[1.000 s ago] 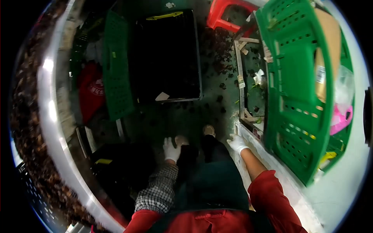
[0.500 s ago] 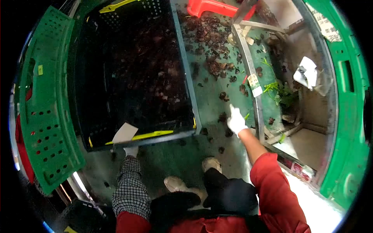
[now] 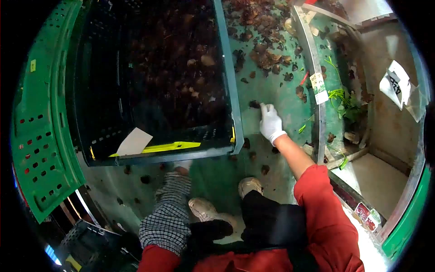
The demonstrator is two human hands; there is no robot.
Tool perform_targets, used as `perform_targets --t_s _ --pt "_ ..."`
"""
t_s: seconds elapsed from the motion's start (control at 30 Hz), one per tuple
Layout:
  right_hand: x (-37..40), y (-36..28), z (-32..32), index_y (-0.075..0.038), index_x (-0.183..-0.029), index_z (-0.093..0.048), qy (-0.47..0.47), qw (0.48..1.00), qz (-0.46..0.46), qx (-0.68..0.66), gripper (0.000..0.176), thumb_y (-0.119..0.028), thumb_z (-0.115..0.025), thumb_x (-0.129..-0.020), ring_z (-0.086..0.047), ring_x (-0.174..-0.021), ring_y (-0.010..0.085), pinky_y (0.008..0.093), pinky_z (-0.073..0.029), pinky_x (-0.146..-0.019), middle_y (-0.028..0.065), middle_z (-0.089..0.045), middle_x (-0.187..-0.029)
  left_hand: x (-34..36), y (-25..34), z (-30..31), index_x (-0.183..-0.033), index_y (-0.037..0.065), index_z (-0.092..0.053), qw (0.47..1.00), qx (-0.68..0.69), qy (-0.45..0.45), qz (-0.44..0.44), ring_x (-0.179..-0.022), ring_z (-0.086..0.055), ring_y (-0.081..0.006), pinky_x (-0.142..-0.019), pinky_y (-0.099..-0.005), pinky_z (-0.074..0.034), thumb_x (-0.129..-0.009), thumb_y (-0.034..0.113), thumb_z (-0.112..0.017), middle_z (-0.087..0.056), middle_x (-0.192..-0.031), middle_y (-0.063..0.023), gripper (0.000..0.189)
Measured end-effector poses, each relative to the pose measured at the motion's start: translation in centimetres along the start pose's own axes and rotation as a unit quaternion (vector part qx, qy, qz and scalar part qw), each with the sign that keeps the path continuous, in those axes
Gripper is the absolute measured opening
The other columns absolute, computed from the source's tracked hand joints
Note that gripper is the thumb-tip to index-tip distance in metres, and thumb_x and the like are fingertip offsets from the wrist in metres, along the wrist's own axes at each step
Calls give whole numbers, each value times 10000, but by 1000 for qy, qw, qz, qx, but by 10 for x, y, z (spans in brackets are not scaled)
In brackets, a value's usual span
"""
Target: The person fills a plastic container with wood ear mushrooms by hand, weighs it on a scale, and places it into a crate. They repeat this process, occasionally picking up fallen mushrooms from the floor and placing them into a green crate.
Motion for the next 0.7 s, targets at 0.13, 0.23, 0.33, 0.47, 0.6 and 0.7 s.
perform_targets --t_s 0.13,0.23,0.33,0.47,0.6,0.7 --pt "42 -49 -31 -44 -1133 -470 -65 995 74 -16 412 3 -544 -730 -540 -995 373 425 -522 -780 191 -464 -1125 11 117 6 -1353 108 -461 992 27 -81 -97 -1234 -457 -346 -1042 -463 -346 -897 380 -453 -503 -1354 -126 531" --pt "74 -80 -57 -13 -1164 -466 -135 980 111 -93 402 -33 -557 -773 -560 -999 380 427 -517 -813 224 -477 -1156 24 173 31 -1420 85 -331 955 294 -43 -10 -1243 -412 -412 -1065 -439 -313 -753 242 -645 -431 -1363 -251 754" --pt "83 -71 -9 -28 -1222 -493 -119 975 111 -155 467 -25 -578 -763 -557 -1013 380 426 -496 -839 198 -511 -1141 40 179 53 -1398 47 -362 954 290 -70 18 -1260 -384 -418 -1076 -437 -296 -727 214 -683 -440 -1345 -239 763" --pt "118 29 26 -37 -1244 -485 29 985 -5 -167 485 -2 -536 -763 -540 -982 370 403 -474 -862 198 -520 -1112 43 58 93 -1229 15 -542 959 234 160 28 -1168 -499 -377 -1007 -446 -397 -814 291 -689 -560 -1220 -221 520" --pt "193 126 -29 -43 -1356 -381 -17 955 -237 -179 650 2 -570 -736 -527 -999 373 402 -466 -874 209 -502 -1136 86 -130 120 -1244 -48 -507 845 97 295 436 -1173 -484 -287 -986 -417 -434 -823 160 -682 -457 -1327 -182 501" --pt "202 109 -36 -41 -1405 -306 -8 947 -264 -184 728 6 -573 -729 -495 -1066 383 414 -448 -910 232 -445 -1188 86 -306 -5 -1222 -36 -526 867 225 194 400 -1034 -563 -332 -894 -411 -483 -820 103 -653 -566 -1169 -188 443"
Point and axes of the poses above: each hand's wrist, its own x-axis away from the middle knuckle, its own z-axis out of the back of the hand, y = z × x, the point moved 7 cm from there along -x, towards the middle knuckle
